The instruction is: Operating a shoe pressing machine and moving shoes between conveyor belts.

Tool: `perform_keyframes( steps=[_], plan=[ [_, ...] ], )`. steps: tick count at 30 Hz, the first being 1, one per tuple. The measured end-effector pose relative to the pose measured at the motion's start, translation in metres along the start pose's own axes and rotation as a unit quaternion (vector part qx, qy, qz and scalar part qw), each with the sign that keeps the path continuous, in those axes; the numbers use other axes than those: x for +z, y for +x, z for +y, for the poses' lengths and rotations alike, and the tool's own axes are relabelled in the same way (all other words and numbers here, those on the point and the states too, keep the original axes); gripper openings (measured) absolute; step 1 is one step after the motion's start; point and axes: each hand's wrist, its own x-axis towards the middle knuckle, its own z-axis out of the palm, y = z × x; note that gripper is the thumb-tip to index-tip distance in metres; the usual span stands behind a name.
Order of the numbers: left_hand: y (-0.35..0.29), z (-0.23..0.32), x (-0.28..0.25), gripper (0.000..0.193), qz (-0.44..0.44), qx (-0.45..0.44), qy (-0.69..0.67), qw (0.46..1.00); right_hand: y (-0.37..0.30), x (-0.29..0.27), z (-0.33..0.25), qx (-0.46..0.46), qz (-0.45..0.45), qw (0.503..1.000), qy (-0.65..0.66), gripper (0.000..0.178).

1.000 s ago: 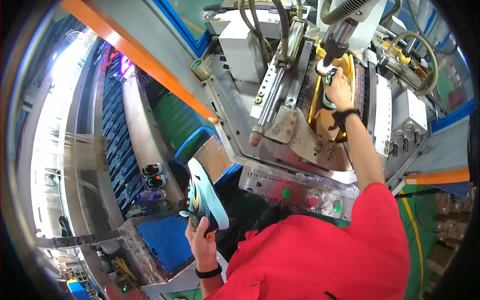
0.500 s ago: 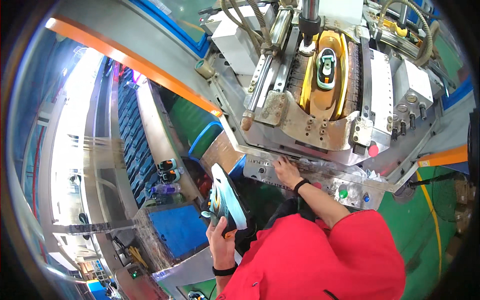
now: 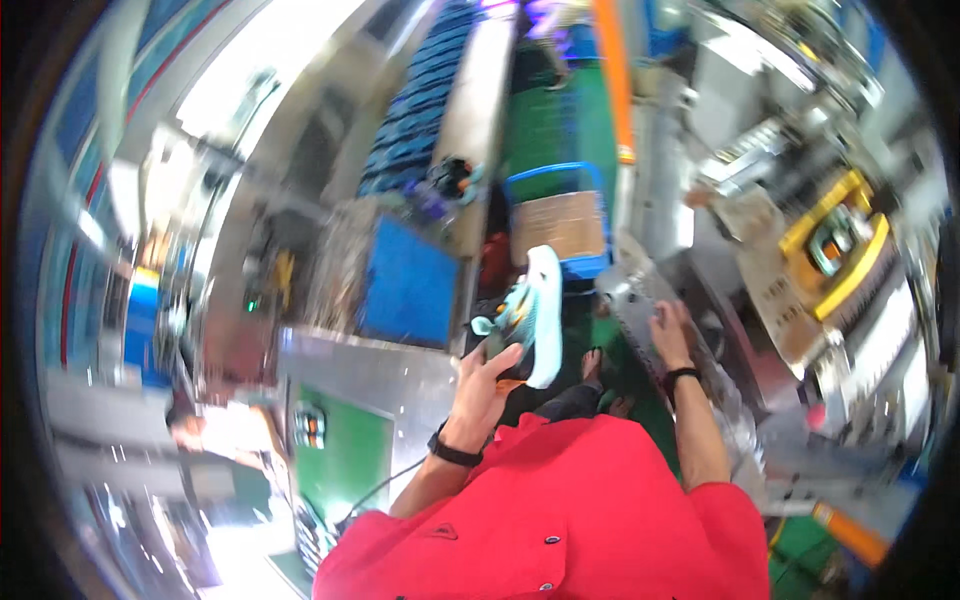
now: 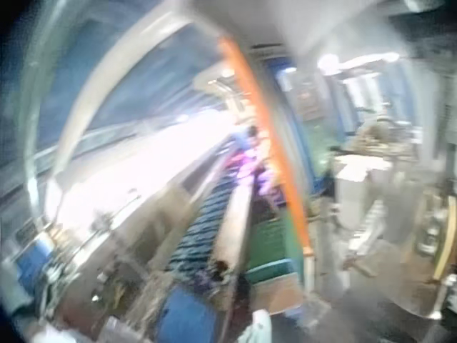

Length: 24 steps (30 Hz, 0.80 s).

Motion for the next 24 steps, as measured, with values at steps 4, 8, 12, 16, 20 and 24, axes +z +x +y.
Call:
perform_keyframes(
  steps=[4, 8, 12, 16, 20, 24],
  plan=[
    [-0.006, -0.026, -0.065, 0.028, 0.045, 0.034, -0.056, 0.997, 0.008, 0.001, -0.02, -0.029, -0.054, 0.998, 0.015, 0.026],
    [-0.021, -0.052, -0.122, 0.032, 0.134, -0.046, -0.068, 0.988, 0.01, -0.001, 0.006, 0.0, -0.087, 0.996, -0.014, 0.031],
    [-0.036, -0.097, -0.22, 0.027, 0.234, -0.059, -0.215, 0.946, 0.09, -0.003, -0.085, -0.103, -0.077, 0.989, 0.067, 0.026],
    [-0.024, -0.124, -0.336, 0.033, 0.45, -0.091, -0.211, 0.863, 0.153, -0.026, -0.329, -0.262, -0.061, 0.954, 0.135, 0.029],
    [-0.004, -0.127, -0.47, 0.041, 0.486, 0.055, -0.203, 0.848, 0.189, 0.004, -0.544, -0.463, -0.088, 0.873, 0.127, 0.033],
    [0.009, -0.081, -0.571, 0.045, 0.549, 0.071, -0.28, 0.784, 0.188, 0.079, -0.749, -0.587, -0.15, 0.791, 0.086, 0.033]
  ],
)
